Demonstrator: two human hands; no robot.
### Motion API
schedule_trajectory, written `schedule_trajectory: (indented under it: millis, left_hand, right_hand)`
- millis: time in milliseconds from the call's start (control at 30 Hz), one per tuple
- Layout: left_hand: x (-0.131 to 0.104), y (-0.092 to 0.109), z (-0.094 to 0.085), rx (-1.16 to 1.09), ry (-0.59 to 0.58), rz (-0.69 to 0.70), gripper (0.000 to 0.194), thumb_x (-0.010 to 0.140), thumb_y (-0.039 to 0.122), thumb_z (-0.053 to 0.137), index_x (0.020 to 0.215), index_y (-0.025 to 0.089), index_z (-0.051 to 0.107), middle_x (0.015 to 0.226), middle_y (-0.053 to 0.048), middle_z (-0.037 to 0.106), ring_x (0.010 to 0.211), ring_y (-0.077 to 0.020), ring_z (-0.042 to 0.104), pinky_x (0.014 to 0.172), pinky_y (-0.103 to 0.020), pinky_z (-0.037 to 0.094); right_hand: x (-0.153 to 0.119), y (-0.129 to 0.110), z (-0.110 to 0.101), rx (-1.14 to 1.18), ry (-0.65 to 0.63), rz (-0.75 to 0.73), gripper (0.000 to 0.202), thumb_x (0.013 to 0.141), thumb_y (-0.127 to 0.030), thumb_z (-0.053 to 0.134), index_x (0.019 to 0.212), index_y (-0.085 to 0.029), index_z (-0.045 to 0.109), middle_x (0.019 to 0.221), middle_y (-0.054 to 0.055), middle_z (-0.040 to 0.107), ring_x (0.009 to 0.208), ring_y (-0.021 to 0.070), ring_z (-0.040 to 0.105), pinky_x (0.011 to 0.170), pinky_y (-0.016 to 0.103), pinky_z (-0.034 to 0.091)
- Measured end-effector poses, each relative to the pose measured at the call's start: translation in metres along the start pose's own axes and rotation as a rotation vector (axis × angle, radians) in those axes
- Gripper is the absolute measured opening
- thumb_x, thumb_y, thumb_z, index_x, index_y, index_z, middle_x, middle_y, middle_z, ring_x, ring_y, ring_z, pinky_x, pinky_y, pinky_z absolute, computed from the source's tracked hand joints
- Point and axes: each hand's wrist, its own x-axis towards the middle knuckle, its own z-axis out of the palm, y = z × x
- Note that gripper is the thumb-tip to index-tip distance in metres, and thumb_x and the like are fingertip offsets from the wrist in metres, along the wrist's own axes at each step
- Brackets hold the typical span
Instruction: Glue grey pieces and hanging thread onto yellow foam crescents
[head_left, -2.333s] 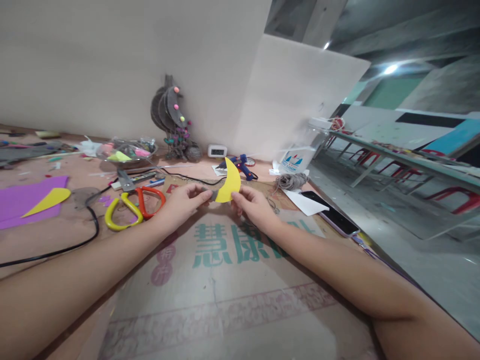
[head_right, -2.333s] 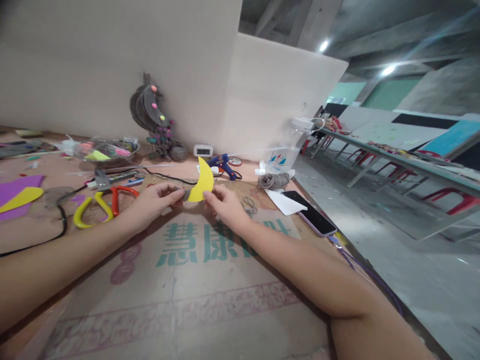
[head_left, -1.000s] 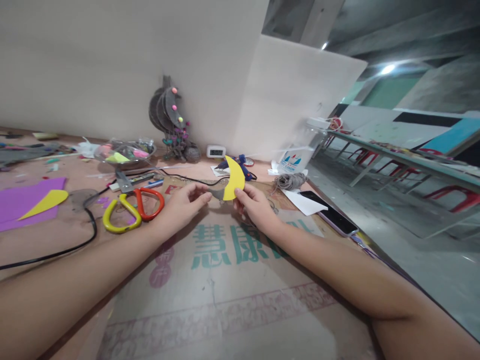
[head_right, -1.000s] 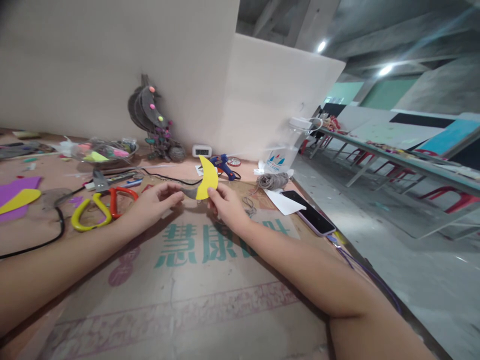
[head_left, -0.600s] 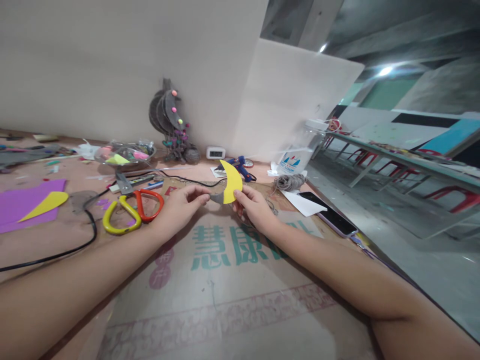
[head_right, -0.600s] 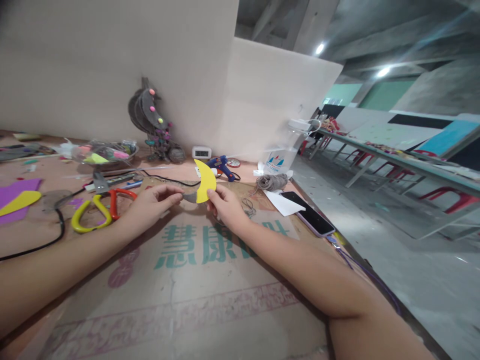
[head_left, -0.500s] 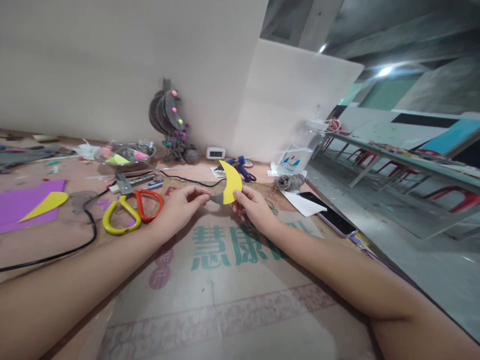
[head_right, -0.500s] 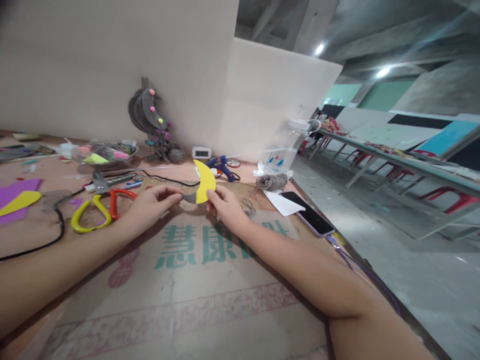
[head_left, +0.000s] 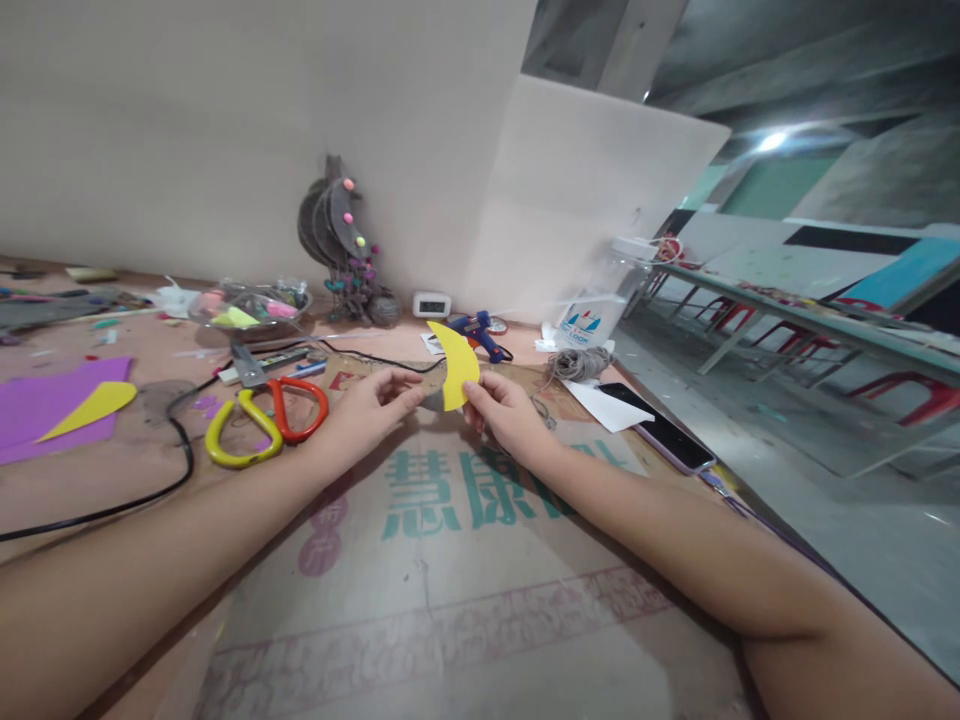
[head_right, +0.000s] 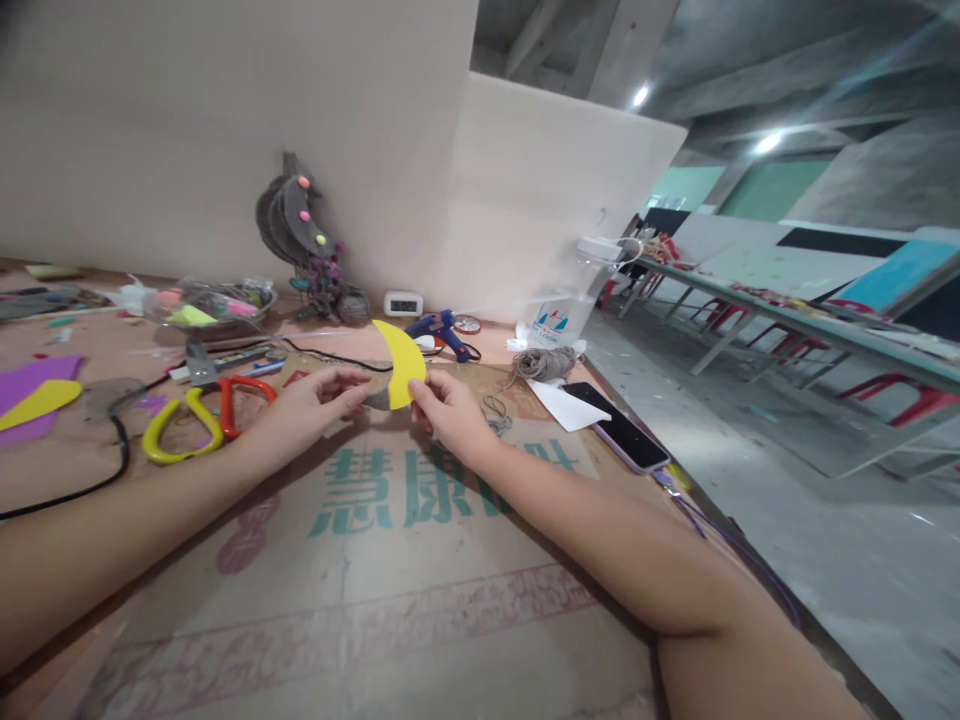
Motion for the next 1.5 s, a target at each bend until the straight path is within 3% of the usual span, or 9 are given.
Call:
schedule_trajectory:
  millis: [200,333,567,733,833,1067,1233,1367,1500]
  left_hand:
    - [0.0,0.004,-0.001,0.053,-0.039,-0.022,0.023,0.071,0.039,0.06,0.076,0.017,0.061,0.071,-0.002,0.064,0.065,-0.0139,0.057,0.061,-0.025,0.044]
    - [0.0,0.002,-0.001,0.046,-0.011,0.0,0.023,0.073,0.04,0.058,0.076,0.018,0.06,0.07,0.0,0.062,0.063,-0.0125,0.055,0.058,-0.023,0.041]
    - [-0.003,0.002,0.0,0.088,-0.116,0.013,0.025,0.073,0.042,0.057,0.073,0.017,0.059,0.064,0.001,0.06,0.055,-0.0117,0.052,0.052,-0.023,0.038]
    - [-0.001,0.002,-0.001,0.024,-0.06,-0.003,0.025,0.074,0.041,0.057,0.075,0.017,0.059,0.066,0.001,0.058,0.06,-0.0115,0.052,0.057,-0.022,0.04]
    - [0.0,0.002,-0.002,0.023,-0.067,-0.024,0.024,0.075,0.041,0.056,0.077,0.017,0.058,0.067,0.001,0.058,0.061,-0.0107,0.051,0.057,-0.022,0.039]
    - [0.0,0.004,-0.003,0.016,-0.068,-0.062,0.024,0.071,0.038,0.061,0.079,0.016,0.06,0.073,0.0,0.06,0.063,-0.0111,0.052,0.059,-0.022,0.039]
    - [-0.001,0.006,-0.003,-0.024,-0.064,-0.095,0.026,0.073,0.039,0.06,0.082,0.015,0.062,0.073,0.0,0.06,0.062,-0.0105,0.051,0.057,-0.021,0.039]
    - [0.001,-0.001,-0.001,-0.086,-0.053,-0.057,0.028,0.076,0.043,0.055,0.07,0.016,0.052,0.058,0.005,0.049,0.052,-0.0075,0.044,0.05,-0.019,0.033]
    - [0.004,-0.011,0.001,-0.149,-0.062,-0.043,0.028,0.081,0.044,0.049,0.072,0.018,0.046,0.052,0.007,0.044,0.046,-0.0067,0.04,0.045,-0.018,0.029]
  right_hand:
    - [-0.001,-0.002,0.001,0.043,-0.002,0.002,0.026,0.081,-0.043,0.051,0.075,-0.018,0.05,0.054,-0.005,0.051,0.039,0.0051,0.038,0.037,0.017,0.03]
    - [-0.002,-0.003,0.002,0.039,-0.071,-0.022,0.024,0.078,-0.042,0.056,0.083,-0.018,0.053,0.057,-0.004,0.052,0.044,0.0063,0.043,0.04,0.017,0.033]
    - [-0.001,-0.003,0.0,0.072,-0.009,-0.026,0.028,0.076,-0.039,0.058,0.095,-0.019,0.055,0.07,-0.003,0.054,0.048,0.0066,0.043,0.042,0.019,0.036]
    - [-0.001,0.0,-0.006,0.161,-0.087,-0.102,0.018,0.083,-0.032,0.044,0.083,-0.018,0.055,0.069,0.0,0.053,0.057,0.0104,0.051,0.052,0.023,0.044]
    - [-0.003,-0.002,-0.004,0.135,-0.135,-0.091,0.02,0.083,-0.035,0.045,0.084,-0.017,0.054,0.064,-0.001,0.052,0.055,0.0107,0.052,0.053,0.023,0.044]
    - [-0.004,-0.005,0.005,-0.041,0.074,-0.029,0.028,0.077,-0.043,0.057,0.087,-0.017,0.053,0.058,-0.005,0.046,0.044,0.0061,0.039,0.041,0.019,0.033]
    - [-0.003,-0.002,0.004,-0.021,0.037,-0.019,0.028,0.077,-0.041,0.057,0.088,-0.017,0.052,0.056,-0.006,0.046,0.042,0.005,0.036,0.04,0.018,0.031]
    - [-0.002,0.001,0.004,-0.07,-0.037,-0.052,0.028,0.075,-0.037,0.059,0.093,-0.016,0.054,0.071,-0.001,0.055,0.052,0.0074,0.047,0.046,0.019,0.038]
    - [-0.002,0.005,0.006,-0.066,-0.102,-0.148,0.041,0.072,-0.022,0.059,0.111,-0.02,0.047,0.098,0.004,0.058,0.077,0.0125,0.056,0.063,0.023,0.047]
